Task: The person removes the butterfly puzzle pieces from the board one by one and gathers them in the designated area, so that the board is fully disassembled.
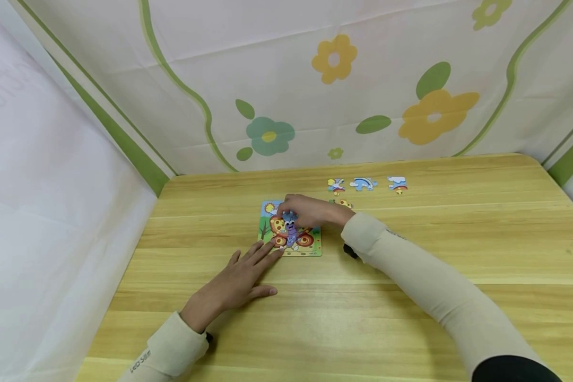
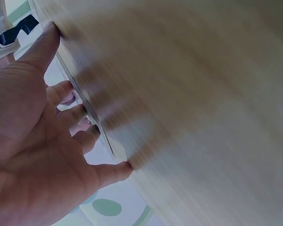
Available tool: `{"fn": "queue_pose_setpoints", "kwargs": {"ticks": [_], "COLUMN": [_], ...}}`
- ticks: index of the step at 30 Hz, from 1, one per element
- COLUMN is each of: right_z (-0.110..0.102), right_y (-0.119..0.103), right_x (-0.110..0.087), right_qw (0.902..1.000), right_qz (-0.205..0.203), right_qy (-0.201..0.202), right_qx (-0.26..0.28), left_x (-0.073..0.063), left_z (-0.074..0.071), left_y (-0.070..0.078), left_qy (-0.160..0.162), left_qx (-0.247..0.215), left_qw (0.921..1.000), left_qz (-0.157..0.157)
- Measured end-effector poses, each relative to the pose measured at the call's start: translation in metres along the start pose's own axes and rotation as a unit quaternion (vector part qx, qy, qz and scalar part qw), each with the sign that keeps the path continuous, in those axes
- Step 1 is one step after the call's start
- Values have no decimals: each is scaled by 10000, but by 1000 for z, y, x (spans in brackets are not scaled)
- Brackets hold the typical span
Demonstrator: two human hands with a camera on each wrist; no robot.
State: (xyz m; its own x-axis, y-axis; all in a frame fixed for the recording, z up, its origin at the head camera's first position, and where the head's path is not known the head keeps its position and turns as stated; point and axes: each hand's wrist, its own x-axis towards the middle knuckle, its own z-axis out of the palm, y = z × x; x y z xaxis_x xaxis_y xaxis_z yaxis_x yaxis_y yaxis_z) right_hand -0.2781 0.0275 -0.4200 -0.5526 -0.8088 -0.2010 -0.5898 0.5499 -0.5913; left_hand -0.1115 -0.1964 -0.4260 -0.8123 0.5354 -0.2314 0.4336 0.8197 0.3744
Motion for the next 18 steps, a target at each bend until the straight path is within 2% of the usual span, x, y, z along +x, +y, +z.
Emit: {"fn": "queue_pose_setpoints", "kwargs": {"ticks": [18], "right_z": [-1], "right_y": [2], "right_x": [1], "right_qw": [10000], "right_qz": [-47], "right_qy": [-38], "right_qx": [-25], "left_x": [0], "left_z": [0], "left_y": [0], "left_qy": [6], "left_qx": [31], "left_qw": [10000], "left_qz": [-6]}}
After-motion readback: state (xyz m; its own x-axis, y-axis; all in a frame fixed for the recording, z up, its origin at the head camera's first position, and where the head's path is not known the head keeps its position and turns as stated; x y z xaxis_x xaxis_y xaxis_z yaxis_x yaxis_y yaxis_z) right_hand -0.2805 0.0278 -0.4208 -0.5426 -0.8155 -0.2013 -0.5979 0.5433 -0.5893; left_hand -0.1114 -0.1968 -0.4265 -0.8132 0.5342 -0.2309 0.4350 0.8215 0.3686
